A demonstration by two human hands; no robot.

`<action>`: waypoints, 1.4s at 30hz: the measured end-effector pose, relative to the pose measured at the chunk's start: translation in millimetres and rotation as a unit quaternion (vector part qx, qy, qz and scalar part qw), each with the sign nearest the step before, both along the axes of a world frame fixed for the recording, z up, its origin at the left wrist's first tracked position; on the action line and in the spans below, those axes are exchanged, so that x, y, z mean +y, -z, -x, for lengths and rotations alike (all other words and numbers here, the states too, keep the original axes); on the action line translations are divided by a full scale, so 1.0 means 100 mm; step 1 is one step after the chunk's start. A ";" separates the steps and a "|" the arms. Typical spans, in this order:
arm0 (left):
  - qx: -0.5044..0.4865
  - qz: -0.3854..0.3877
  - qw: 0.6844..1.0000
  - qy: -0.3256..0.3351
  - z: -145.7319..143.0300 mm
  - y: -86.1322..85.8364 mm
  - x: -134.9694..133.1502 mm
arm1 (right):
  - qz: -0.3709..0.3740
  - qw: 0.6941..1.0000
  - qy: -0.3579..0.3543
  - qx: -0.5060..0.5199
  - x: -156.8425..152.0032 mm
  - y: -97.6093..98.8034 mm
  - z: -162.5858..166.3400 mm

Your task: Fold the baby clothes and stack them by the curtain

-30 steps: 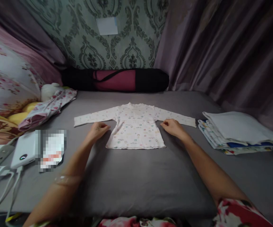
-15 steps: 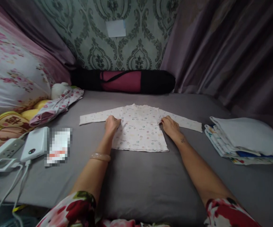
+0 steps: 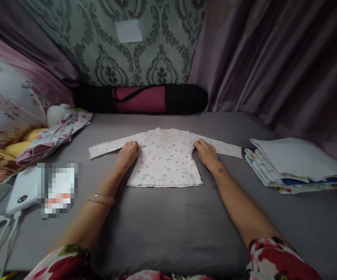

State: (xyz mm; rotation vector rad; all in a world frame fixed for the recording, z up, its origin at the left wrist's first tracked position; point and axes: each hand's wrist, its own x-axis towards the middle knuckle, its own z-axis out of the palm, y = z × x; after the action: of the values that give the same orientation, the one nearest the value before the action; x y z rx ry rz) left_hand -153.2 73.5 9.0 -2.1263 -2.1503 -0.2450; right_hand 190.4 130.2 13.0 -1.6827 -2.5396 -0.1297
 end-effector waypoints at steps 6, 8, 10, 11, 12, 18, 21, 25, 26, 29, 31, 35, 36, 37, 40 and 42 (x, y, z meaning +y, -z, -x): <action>-0.062 -0.055 0.996 -0.034 -0.09 -0.10 -0.10 | -0.013 0.999 -0.036 0.024 -0.19 -0.10 0.21; -0.076 -0.078 0.994 0.026 -0.28 -0.10 -0.15 | 0.012 0.994 -0.094 0.061 -0.35 -0.08 0.44; -0.102 -0.070 0.983 0.139 -0.50 -0.04 -0.18 | 0.053 0.982 -0.155 0.089 -0.52 -0.02 0.70; -0.111 -0.068 0.974 0.183 -0.59 0.01 -0.19 | 0.070 0.977 -0.175 0.096 -0.59 0.02 0.81; -0.111 -0.059 0.970 0.209 -0.65 0.07 -0.18 | 0.086 0.974 -0.182 0.102 -0.65 0.06 0.90; -0.048 0.013 0.993 0.103 -0.59 0.35 -0.09 | 0.137 0.978 -0.123 0.096 -0.55 0.18 0.95; -0.014 0.008 0.998 0.054 -0.50 0.35 -0.09 | 0.134 0.984 -0.066 0.093 -0.38 0.19 0.87; 0.008 0.015 1.000 0.019 -0.50 0.32 -0.10 | 0.106 0.990 0.017 0.092 -0.28 0.20 0.86; 0.011 0.016 1.000 0.018 -0.51 0.32 -0.10 | 0.098 0.990 0.029 0.093 -0.27 0.21 0.87; 0.015 0.020 0.999 0.025 -0.52 0.31 -0.11 | 0.084 0.992 0.025 0.094 -0.28 0.23 0.87; 0.017 0.015 0.999 0.040 -0.51 0.29 -0.12 | 0.085 0.992 -0.006 0.088 -0.30 0.24 0.84; 0.022 -0.011 0.992 0.122 -0.49 0.24 -0.21 | 0.091 0.989 -0.093 0.073 -0.44 0.23 0.69; 0.023 -0.011 0.989 0.148 -0.47 0.23 -0.25 | 0.093 0.987 -0.111 0.069 -0.50 0.22 0.65; 0.025 -0.008 0.985 0.171 -0.46 0.22 -0.29 | 0.095 0.986 -0.126 0.063 -0.56 0.21 0.60; 0.021 0.018 0.979 0.202 -0.40 0.23 -0.44 | 0.106 0.981 -0.158 0.047 -0.75 0.17 0.49; 0.012 0.040 0.978 0.204 -0.34 0.25 -0.54 | 0.114 0.977 -0.175 0.043 -0.87 0.14 0.44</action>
State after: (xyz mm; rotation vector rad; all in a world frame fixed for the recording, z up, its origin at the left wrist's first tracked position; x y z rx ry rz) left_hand -118.8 19.5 -16.1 -2.5870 -1.7153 -0.1653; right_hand 146.6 43.3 -1.3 -1.2366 -2.8196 0.2621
